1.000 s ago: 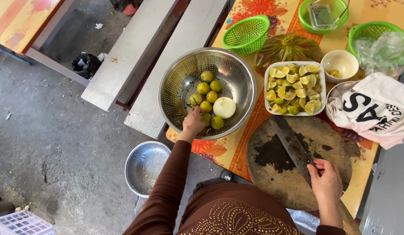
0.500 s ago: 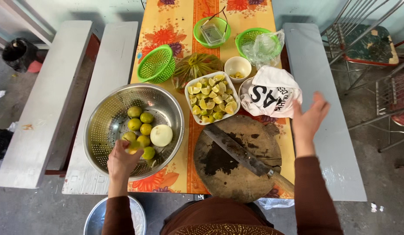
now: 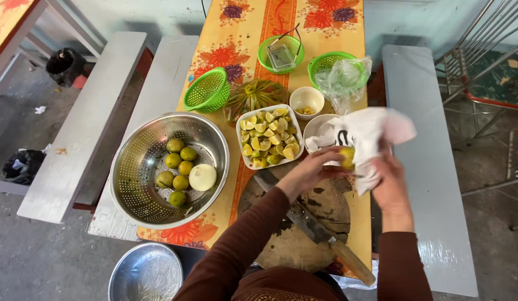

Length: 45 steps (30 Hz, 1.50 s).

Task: The person wipes a lime with a cloth, cuts several limes into pieces using a large knife on a wooden board, and then places the lime pieces into a plastic bag, which is subsequently tied and moved aside.

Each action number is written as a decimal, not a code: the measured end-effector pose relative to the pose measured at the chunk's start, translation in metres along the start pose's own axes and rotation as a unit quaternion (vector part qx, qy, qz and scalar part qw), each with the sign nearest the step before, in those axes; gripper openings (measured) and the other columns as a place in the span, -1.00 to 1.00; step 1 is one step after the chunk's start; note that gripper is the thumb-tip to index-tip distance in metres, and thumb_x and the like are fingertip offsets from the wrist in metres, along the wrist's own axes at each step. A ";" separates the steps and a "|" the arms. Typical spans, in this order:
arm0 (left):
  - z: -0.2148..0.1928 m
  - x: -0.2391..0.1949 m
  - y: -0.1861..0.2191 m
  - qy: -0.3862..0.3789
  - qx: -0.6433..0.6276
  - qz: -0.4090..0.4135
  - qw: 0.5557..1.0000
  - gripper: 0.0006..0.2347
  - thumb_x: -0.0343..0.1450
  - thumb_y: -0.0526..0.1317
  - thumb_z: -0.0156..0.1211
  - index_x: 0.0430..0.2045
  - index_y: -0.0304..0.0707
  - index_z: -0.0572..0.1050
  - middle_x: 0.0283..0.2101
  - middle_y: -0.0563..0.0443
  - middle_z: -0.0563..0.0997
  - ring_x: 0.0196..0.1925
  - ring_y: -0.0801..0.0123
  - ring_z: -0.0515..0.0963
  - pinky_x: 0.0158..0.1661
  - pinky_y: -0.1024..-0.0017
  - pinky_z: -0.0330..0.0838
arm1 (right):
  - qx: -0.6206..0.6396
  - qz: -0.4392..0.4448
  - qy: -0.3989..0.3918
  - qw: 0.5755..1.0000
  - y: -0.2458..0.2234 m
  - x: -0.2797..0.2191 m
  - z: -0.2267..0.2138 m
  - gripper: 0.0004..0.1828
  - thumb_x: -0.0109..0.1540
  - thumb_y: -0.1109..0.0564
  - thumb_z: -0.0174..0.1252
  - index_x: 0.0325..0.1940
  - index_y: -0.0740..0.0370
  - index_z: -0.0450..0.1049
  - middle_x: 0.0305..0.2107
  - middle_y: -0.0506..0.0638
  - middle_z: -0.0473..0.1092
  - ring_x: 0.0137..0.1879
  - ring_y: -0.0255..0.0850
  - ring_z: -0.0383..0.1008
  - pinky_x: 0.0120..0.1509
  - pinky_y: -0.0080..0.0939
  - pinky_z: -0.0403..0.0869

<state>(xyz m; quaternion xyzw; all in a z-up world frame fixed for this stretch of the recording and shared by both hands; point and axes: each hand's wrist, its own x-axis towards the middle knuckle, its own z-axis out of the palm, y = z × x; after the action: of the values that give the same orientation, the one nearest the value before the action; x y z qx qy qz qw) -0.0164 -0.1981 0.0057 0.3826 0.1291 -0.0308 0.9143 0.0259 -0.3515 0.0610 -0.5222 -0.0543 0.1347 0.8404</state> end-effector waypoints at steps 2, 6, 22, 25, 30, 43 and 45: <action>0.002 0.030 -0.026 0.018 -0.014 0.000 1.000 -0.61 0.40 -0.27 0.27 0.08 -0.48 0.40 -0.10 -0.38 0.53 -0.09 -0.14 0.63 -0.08 0.08 0.62 | -0.078 -0.017 -0.033 0.996 0.009 0.011 -0.011 -0.71 0.19 0.17 0.24 -0.01 0.17 0.44 0.19 0.00 0.34 0.15 -0.14 0.49 0.18 -0.13 0.52; -0.004 0.063 -0.068 0.061 -0.013 -0.028 0.998 -0.76 0.49 -0.16 0.12 -0.05 -0.32 0.47 -0.21 -0.23 0.61 -0.19 0.06 0.68 -0.17 0.15 0.65 | -0.288 -0.089 -0.005 0.953 0.030 0.037 -0.038 -0.50 0.14 -0.02 0.48 0.10 0.10 0.49 -0.12 0.03 0.38 0.03 -0.28 0.39 0.08 -0.13 0.43; 0.041 0.035 -0.071 0.201 0.461 0.164 0.849 -0.76 0.33 -0.05 0.41 -0.22 -0.02 0.53 -0.28 0.03 0.64 -0.28 0.33 0.58 -0.20 0.44 0.52 | -0.088 0.014 0.184 0.979 0.048 0.067 -0.068 -0.41 0.28 -0.41 0.17 -0.06 0.18 0.46 -0.23 0.01 0.49 -0.06 -0.21 0.57 0.07 -0.18 0.57; 0.074 0.022 -0.071 0.210 0.232 0.193 0.930 -0.68 0.41 -0.01 0.36 -0.14 -0.19 0.47 -0.22 -0.08 0.56 -0.19 0.30 0.55 -0.12 0.37 0.50 | -0.317 -0.182 0.131 0.921 0.056 0.073 -0.075 -0.62 0.41 -0.15 0.14 -0.30 0.17 0.49 -0.46 0.05 0.43 -0.20 -0.31 0.35 -0.03 -0.16 0.40; 0.068 0.032 -0.078 0.159 0.063 0.102 0.980 -0.47 0.35 -0.07 0.44 0.15 -0.30 0.40 -0.14 0.00 0.35 -0.23 0.43 0.57 -0.31 0.55 0.57 | -0.393 -0.294 0.095 0.866 0.050 0.065 -0.073 -0.64 0.46 -0.03 0.19 -0.32 0.23 0.49 -0.41 0.07 0.41 -0.14 -0.03 0.42 0.09 -0.14 0.38; 0.022 0.019 -0.072 0.057 -0.018 0.051 0.997 -0.65 0.40 -0.08 0.37 0.02 0.04 0.39 -0.05 0.13 0.55 -0.12 0.47 0.61 -0.17 0.58 0.44 | 0.068 0.089 0.194 0.975 -0.031 0.009 0.011 -0.10 0.08 -0.55 0.17 0.22 0.15 0.40 -0.03 0.04 0.49 0.06 -0.30 0.50 0.18 -0.26 0.53; 0.005 0.031 -0.083 0.062 -0.013 0.060 0.996 -0.73 0.41 -0.09 0.35 -0.08 -0.05 0.47 -0.15 0.19 0.58 -0.24 0.55 0.62 -0.22 0.63 0.49 | -0.158 0.042 0.025 0.986 -0.056 -0.025 0.022 -0.33 0.33 -0.34 -0.14 0.40 0.01 0.33 0.18 0.31 0.37 0.37 -0.02 0.28 0.48 0.01 0.23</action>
<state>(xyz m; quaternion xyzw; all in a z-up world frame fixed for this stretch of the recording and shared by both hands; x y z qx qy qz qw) 0.0016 -0.2588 -0.0558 0.3791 0.1628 0.0493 0.9096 0.0064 -0.3626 0.1220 -0.6532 -0.0314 0.1464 0.7422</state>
